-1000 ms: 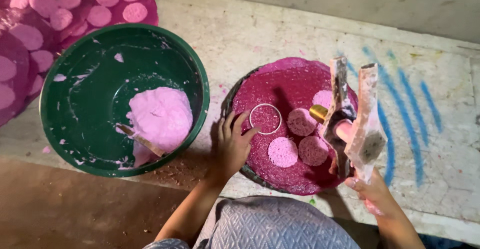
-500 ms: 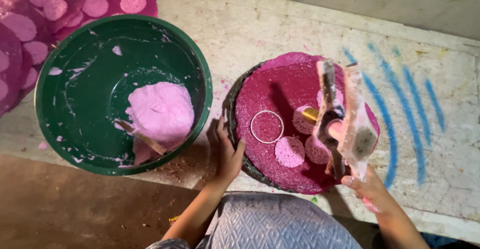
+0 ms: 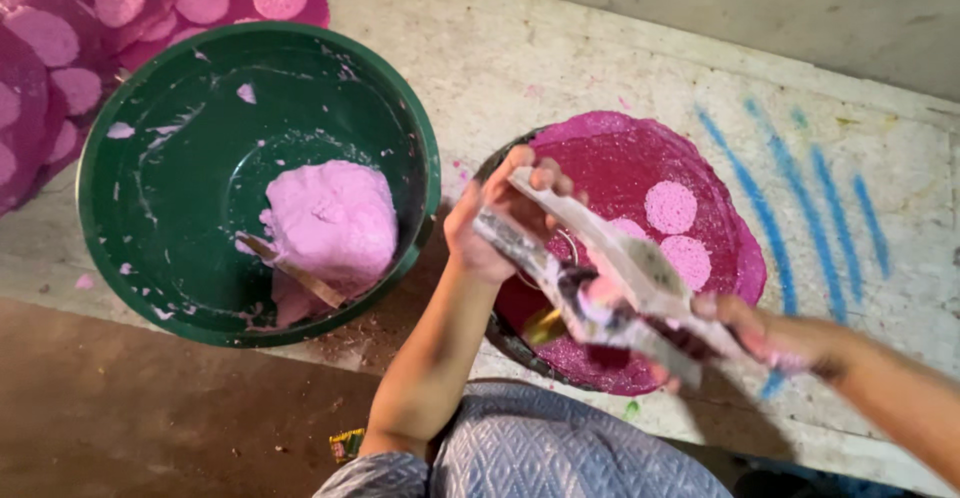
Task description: The person uses a manual press tool to mold pink paste into circular discs on a tray and scoops additional paste from a green bowl using a flat scraper.
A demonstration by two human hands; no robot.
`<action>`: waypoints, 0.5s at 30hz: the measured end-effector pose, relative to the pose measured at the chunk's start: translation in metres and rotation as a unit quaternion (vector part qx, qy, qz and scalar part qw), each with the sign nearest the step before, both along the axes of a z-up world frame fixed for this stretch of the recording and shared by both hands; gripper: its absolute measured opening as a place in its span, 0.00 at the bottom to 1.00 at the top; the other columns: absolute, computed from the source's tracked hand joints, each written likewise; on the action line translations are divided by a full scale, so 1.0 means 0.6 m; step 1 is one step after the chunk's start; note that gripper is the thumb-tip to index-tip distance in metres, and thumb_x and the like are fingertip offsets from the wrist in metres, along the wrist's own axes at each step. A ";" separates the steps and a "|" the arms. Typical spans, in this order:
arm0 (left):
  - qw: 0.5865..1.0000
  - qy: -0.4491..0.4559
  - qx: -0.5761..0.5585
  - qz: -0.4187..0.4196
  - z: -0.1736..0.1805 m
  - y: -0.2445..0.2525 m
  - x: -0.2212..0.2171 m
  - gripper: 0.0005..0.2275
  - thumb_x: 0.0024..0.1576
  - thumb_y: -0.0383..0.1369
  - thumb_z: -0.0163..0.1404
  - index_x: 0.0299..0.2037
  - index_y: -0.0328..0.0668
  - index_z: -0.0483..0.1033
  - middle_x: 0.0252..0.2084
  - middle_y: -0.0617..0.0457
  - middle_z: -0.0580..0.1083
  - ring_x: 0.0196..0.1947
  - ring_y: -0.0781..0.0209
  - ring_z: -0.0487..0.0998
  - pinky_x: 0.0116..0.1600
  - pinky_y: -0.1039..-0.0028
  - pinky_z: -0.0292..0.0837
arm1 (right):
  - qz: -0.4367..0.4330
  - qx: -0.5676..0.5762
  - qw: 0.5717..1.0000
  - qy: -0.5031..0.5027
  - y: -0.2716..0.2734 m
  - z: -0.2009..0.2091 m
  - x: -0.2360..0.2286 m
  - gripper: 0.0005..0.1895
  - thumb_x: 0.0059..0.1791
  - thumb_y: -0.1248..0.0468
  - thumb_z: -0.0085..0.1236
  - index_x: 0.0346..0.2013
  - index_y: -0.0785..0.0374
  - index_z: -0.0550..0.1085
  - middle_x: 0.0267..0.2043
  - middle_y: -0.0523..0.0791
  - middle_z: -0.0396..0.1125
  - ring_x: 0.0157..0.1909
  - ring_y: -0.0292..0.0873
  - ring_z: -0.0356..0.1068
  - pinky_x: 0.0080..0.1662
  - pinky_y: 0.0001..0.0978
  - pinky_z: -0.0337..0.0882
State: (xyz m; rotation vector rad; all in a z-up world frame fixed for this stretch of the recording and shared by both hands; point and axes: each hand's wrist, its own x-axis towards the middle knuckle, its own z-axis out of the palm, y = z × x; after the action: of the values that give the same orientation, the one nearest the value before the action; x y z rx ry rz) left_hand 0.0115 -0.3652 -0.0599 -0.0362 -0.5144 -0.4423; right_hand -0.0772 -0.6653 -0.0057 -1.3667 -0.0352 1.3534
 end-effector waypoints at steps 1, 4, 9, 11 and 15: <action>0.999 0.009 0.008 0.031 -0.007 -0.008 0.008 0.19 0.62 0.47 0.51 0.56 0.44 0.69 0.48 0.51 0.71 0.51 0.56 0.72 0.68 0.64 0.60 | 0.009 -0.066 0.998 -0.019 -0.007 0.008 0.020 0.43 0.49 0.33 0.25 0.56 0.63 0.72 0.45 0.51 0.79 0.47 0.48 0.80 0.54 0.42 0.76; 0.993 0.085 0.008 0.078 -0.026 -0.020 0.034 0.12 0.61 0.43 0.50 0.46 0.48 0.69 0.42 0.55 0.71 0.48 0.57 0.73 0.70 0.61 0.60 | 0.017 -0.155 0.986 -0.052 -0.011 0.017 0.066 0.45 0.50 0.32 0.22 0.55 0.64 0.73 0.44 0.51 0.77 0.46 0.47 0.77 0.54 0.41 0.76; 0.989 0.099 -0.076 0.083 -0.052 0.001 0.065 0.11 0.63 0.45 0.44 0.42 0.48 0.69 0.38 0.55 0.70 0.47 0.58 0.72 0.66 0.61 0.64 | 0.056 -0.256 0.947 -0.185 0.022 0.013 0.098 0.45 0.50 0.31 0.21 0.58 0.62 0.70 0.47 0.47 0.70 0.48 0.42 0.69 0.52 0.40 0.70; 0.989 0.080 -0.092 0.080 -0.061 0.017 0.072 0.12 0.65 0.46 0.42 0.40 0.47 0.69 0.38 0.55 0.70 0.46 0.58 0.72 0.65 0.60 0.66 | 0.092 -0.258 0.900 -0.337 0.045 0.007 0.102 0.46 0.55 0.30 0.22 0.63 0.66 0.67 0.56 0.43 0.62 0.56 0.39 0.61 0.56 0.38 0.62; 0.988 0.079 -0.102 0.087 -0.081 0.032 0.071 0.13 0.67 0.46 0.40 0.41 0.47 0.69 0.38 0.55 0.69 0.45 0.58 0.70 0.58 0.64 0.69 | 0.093 -0.297 0.927 -0.208 0.072 0.005 0.101 0.46 0.49 0.30 0.23 0.48 0.63 0.78 0.32 0.47 0.73 0.37 0.41 0.71 0.46 0.37 0.72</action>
State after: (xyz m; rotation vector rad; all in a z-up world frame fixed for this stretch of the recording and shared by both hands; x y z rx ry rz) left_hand 0.0543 -0.3458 -0.1083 -0.2198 -0.4018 -0.2134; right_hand -0.0166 -0.6223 -0.0026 -2.2003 -0.0411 1.2508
